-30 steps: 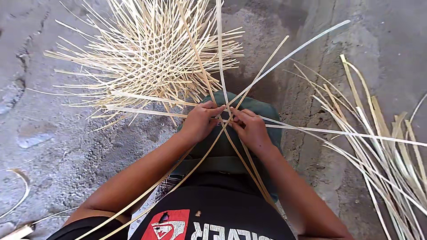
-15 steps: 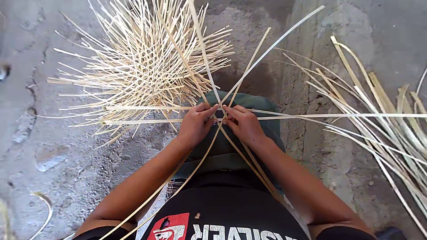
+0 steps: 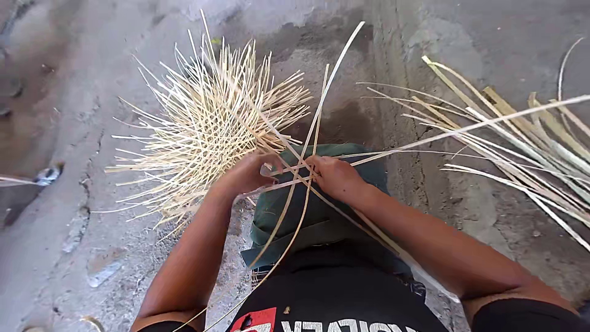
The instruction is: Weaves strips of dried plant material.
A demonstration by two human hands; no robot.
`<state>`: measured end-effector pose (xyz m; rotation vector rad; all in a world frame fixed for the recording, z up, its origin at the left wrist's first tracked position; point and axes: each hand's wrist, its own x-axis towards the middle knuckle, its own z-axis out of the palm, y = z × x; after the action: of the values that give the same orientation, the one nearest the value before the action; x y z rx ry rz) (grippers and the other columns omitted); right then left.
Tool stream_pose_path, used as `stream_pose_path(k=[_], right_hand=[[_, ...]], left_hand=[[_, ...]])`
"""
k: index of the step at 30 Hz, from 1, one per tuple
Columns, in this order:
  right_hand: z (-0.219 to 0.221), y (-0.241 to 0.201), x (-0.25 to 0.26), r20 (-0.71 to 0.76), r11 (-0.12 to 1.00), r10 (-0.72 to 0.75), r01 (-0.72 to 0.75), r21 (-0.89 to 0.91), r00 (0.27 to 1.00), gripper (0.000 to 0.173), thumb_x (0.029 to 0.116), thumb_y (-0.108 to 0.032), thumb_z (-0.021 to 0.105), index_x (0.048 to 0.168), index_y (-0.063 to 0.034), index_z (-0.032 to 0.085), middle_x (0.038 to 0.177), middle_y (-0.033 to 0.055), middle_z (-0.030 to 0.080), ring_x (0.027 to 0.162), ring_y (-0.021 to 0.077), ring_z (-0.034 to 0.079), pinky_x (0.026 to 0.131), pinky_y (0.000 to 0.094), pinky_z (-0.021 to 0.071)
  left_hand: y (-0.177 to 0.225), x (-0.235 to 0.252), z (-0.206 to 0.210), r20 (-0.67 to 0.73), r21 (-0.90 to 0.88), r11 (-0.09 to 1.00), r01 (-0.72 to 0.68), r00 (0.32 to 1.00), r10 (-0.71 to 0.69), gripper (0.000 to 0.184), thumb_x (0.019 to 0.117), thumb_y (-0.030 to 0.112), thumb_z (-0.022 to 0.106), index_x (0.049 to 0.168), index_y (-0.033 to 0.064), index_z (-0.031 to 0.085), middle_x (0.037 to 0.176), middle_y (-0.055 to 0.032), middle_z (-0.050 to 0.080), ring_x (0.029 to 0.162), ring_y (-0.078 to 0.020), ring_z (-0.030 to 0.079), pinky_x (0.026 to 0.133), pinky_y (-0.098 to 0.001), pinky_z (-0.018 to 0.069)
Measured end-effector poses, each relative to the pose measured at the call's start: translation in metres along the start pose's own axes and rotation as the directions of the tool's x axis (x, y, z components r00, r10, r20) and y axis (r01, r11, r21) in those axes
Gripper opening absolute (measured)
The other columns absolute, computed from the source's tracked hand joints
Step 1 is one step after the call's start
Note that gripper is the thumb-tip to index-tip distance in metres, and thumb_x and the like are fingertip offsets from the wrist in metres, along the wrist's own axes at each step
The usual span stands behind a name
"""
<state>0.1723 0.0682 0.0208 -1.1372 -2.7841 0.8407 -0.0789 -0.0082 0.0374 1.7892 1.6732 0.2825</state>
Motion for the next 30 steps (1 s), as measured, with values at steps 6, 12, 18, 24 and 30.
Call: stream_pose_path(k=[6, 12, 18, 24, 30], right_hand=[[-0.078, 0.006, 0.028, -0.199, 0.963, -0.226, 0.188, -0.191, 0.954, 0.047, 0.0965, 0.000, 0.061, 0.139, -0.0177, 0.060, 0.125, 0.0198, 0.066, 0.097, 0.0420, 0.071, 0.078, 0.0618, 0.0582], [-0.205, -0.026, 0.073, -0.337, 0.760, -0.596, 0.375, -0.532, 0.729, 0.055, 0.0959, 0.009, 0.052, 0.138, -0.0250, 0.063, 0.126, 0.0156, 0.067, 0.109, 0.0413, 0.067, 0.085, 0.0604, 0.0562], [-0.228, -0.065, 0.083, -0.177, 0.570, -0.754, 0.496, -0.655, 0.633, 0.055, 0.0953, 0.010, 0.053, 0.133, -0.0270, 0.068, 0.118, 0.0140, 0.068, 0.105, 0.0393, 0.066, 0.083, 0.0571, 0.0556], [-0.079, -0.031, 0.039, -0.284, 0.808, -0.563, 0.446, -0.384, 0.776, 0.052, 0.0909, 0.009, 0.063, 0.134, -0.0204, 0.068, 0.118, 0.0168, 0.068, 0.104, 0.0385, 0.068, 0.081, 0.0553, 0.0590], [0.057, -0.008, -0.006, -0.259, 0.919, -0.385, 0.342, -0.196, 0.886, 0.059, 0.0952, 0.004, 0.054, 0.143, -0.0300, 0.062, 0.129, 0.0181, 0.066, 0.103, 0.0386, 0.069, 0.081, 0.0530, 0.0583]], left_hand=[[0.009, 0.002, -0.024, 0.143, -0.382, 0.924, 0.018, 0.989, 0.039, 0.022, 0.0927, 0.004, 0.071, 0.111, 0.0128, 0.078, 0.118, -0.0017, 0.072, 0.103, -0.0122, 0.067, 0.090, -0.0340, 0.0546], [0.077, 0.016, -0.021, -0.213, -0.726, 0.661, -0.192, 0.976, 0.050, 0.033, 0.1035, 0.008, 0.057, 0.136, 0.0033, 0.063, 0.122, -0.0102, 0.072, 0.102, -0.0195, 0.073, 0.090, -0.0329, 0.0609], [0.091, -0.002, -0.014, -0.182, -0.845, 0.483, -0.229, 0.973, 0.142, 0.038, 0.1066, 0.006, 0.048, 0.143, 0.0020, 0.057, 0.127, -0.0132, 0.071, 0.103, -0.0246, 0.074, 0.089, -0.0389, 0.0624], [0.008, -0.057, 0.035, 0.310, -0.797, 0.581, 0.162, 0.936, 0.165, 0.038, 0.1044, 0.004, 0.047, 0.139, 0.0046, 0.062, 0.117, -0.0094, 0.075, 0.100, -0.0218, 0.075, 0.088, -0.0386, 0.0626], [-0.011, -0.104, 0.099, 0.510, -0.723, 0.622, 0.302, 0.840, 0.185, 0.034, 0.1030, 0.002, 0.049, 0.130, 0.0058, 0.069, 0.118, -0.0090, 0.074, 0.094, -0.0193, 0.075, 0.085, -0.0378, 0.0621]])
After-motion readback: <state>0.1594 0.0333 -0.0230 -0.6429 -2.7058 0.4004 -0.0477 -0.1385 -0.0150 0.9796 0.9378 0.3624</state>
